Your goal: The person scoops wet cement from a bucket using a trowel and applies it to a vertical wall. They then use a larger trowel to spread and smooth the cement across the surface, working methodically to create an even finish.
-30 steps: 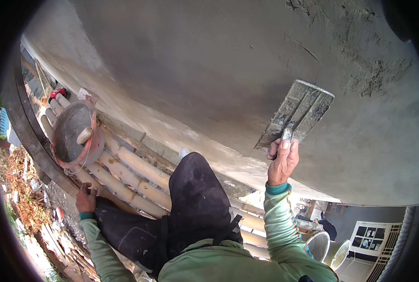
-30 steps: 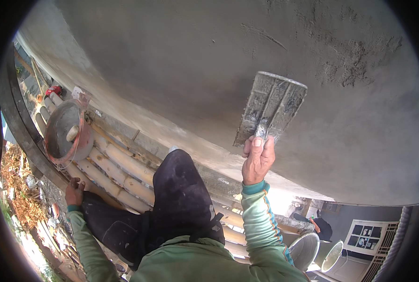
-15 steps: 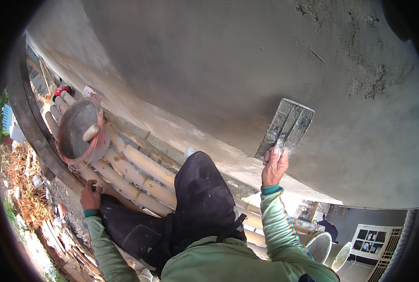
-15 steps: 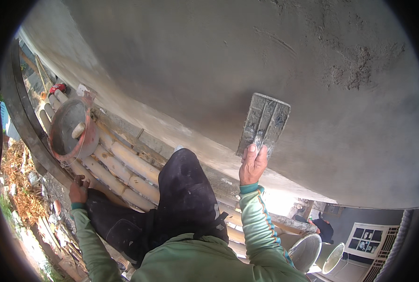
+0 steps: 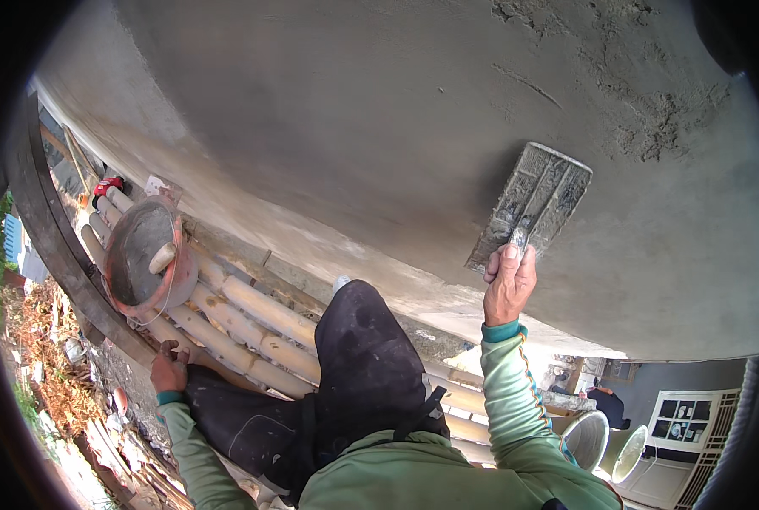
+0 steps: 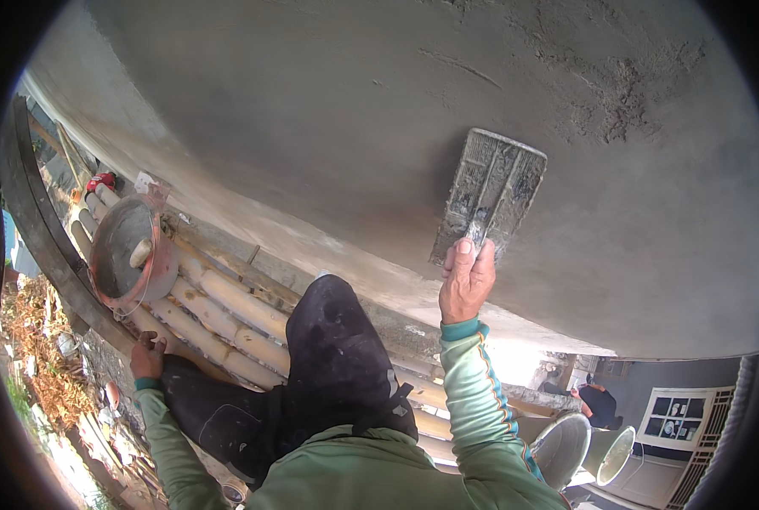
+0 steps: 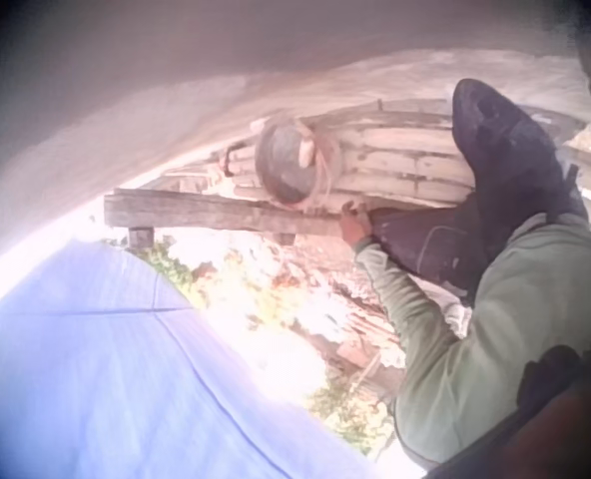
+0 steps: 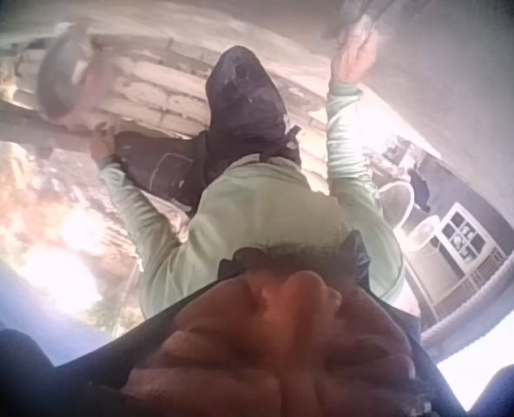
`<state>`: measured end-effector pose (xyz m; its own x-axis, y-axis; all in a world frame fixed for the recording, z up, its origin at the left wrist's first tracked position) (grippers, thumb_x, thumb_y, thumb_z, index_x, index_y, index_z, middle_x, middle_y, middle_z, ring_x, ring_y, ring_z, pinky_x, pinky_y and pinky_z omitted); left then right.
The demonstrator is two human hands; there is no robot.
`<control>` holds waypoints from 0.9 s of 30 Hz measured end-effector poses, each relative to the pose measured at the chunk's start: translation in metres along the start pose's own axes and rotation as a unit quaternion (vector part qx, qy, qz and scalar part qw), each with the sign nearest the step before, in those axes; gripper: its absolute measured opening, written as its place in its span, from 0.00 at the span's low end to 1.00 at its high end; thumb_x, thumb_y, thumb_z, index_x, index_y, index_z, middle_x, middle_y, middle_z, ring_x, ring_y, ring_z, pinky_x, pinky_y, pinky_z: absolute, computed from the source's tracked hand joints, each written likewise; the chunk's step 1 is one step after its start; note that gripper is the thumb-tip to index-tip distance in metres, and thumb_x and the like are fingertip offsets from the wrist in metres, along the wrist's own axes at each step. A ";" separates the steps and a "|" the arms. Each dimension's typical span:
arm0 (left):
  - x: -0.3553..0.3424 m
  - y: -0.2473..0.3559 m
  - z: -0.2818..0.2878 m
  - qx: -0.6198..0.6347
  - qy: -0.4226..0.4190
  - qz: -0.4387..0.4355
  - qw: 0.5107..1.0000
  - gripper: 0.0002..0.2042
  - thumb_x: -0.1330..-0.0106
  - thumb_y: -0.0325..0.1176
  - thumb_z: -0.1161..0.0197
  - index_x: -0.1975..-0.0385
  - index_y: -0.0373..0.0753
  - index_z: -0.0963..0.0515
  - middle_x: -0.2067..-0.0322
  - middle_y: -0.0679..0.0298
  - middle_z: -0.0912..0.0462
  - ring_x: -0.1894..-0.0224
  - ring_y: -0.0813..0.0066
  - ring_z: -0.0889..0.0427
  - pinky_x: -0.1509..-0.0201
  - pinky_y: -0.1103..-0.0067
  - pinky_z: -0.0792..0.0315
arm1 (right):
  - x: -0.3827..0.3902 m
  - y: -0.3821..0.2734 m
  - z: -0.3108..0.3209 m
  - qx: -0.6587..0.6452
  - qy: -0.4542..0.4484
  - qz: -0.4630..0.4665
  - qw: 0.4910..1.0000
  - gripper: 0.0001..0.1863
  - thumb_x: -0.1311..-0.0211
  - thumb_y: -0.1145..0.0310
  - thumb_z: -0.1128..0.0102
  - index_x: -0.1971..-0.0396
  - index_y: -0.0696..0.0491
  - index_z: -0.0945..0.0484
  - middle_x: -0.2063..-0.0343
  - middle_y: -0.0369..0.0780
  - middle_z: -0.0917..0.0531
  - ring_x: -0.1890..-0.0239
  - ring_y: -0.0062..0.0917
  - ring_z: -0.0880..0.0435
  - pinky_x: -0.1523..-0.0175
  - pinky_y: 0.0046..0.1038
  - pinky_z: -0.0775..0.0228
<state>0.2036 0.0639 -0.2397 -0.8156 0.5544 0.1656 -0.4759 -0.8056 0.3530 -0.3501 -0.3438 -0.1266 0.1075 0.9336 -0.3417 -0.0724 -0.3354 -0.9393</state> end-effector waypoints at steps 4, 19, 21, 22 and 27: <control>0.001 0.015 -0.003 -0.035 -0.003 0.000 0.999 0.20 0.35 0.45 0.31 0.48 0.41 0.20 0.64 0.53 0.11 0.59 0.52 0.12 0.52 0.62 0.22 | 0.026 0.083 0.011 0.027 -0.037 -0.105 0.993 0.15 0.20 0.59 0.46 0.65 0.53 0.28 0.77 0.30 0.28 0.74 0.12 0.32 0.71 0.20 0.38; -0.001 0.010 -0.010 -0.006 -0.009 -0.003 1.000 0.19 0.35 0.44 0.31 0.50 0.39 0.19 0.64 0.51 0.11 0.59 0.55 0.12 0.52 0.64 0.22 | 0.014 0.066 0.002 0.130 -0.093 -0.061 0.985 0.17 0.22 0.57 0.43 0.65 0.58 0.27 0.79 0.40 0.24 0.75 0.23 0.29 0.67 0.29 0.32; 0.002 0.004 -0.007 0.005 -0.003 -0.002 1.000 0.19 0.35 0.44 0.31 0.50 0.39 0.19 0.64 0.52 0.11 0.59 0.55 0.12 0.52 0.64 0.22 | 0.040 0.074 0.000 0.141 -0.114 -0.053 0.982 0.17 0.23 0.57 0.43 0.65 0.58 0.27 0.79 0.42 0.24 0.75 0.25 0.29 0.67 0.30 0.33; 0.003 0.002 -0.007 0.005 0.002 -0.007 1.000 0.19 0.35 0.44 0.31 0.50 0.39 0.19 0.64 0.52 0.11 0.59 0.55 0.12 0.52 0.64 0.22 | 0.047 0.065 0.002 0.127 -0.105 -0.050 0.985 0.17 0.23 0.57 0.43 0.66 0.58 0.27 0.79 0.42 0.24 0.76 0.25 0.29 0.68 0.30 0.33; 0.003 0.007 0.000 -0.024 0.004 -0.002 1.000 0.19 0.36 0.44 0.30 0.50 0.40 0.19 0.64 0.52 0.11 0.59 0.55 0.12 0.51 0.64 0.22 | 0.000 0.023 0.004 0.066 -0.047 -0.022 0.996 0.17 0.23 0.60 0.43 0.68 0.58 0.28 0.81 0.41 0.26 0.77 0.25 0.30 0.70 0.31 0.34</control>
<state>0.1978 0.0598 -0.2363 -0.8162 0.5564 0.1558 -0.4948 -0.8123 0.3088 -0.3555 -0.3510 -0.1479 0.0209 0.9565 -0.2909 -0.2010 -0.2810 -0.9384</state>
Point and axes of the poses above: each hand's wrist, its own x-axis away from the middle knuckle, its own z-axis out of the back of the hand, y = z × x, the point moved 6 cm from there along -x, towards the middle knuckle
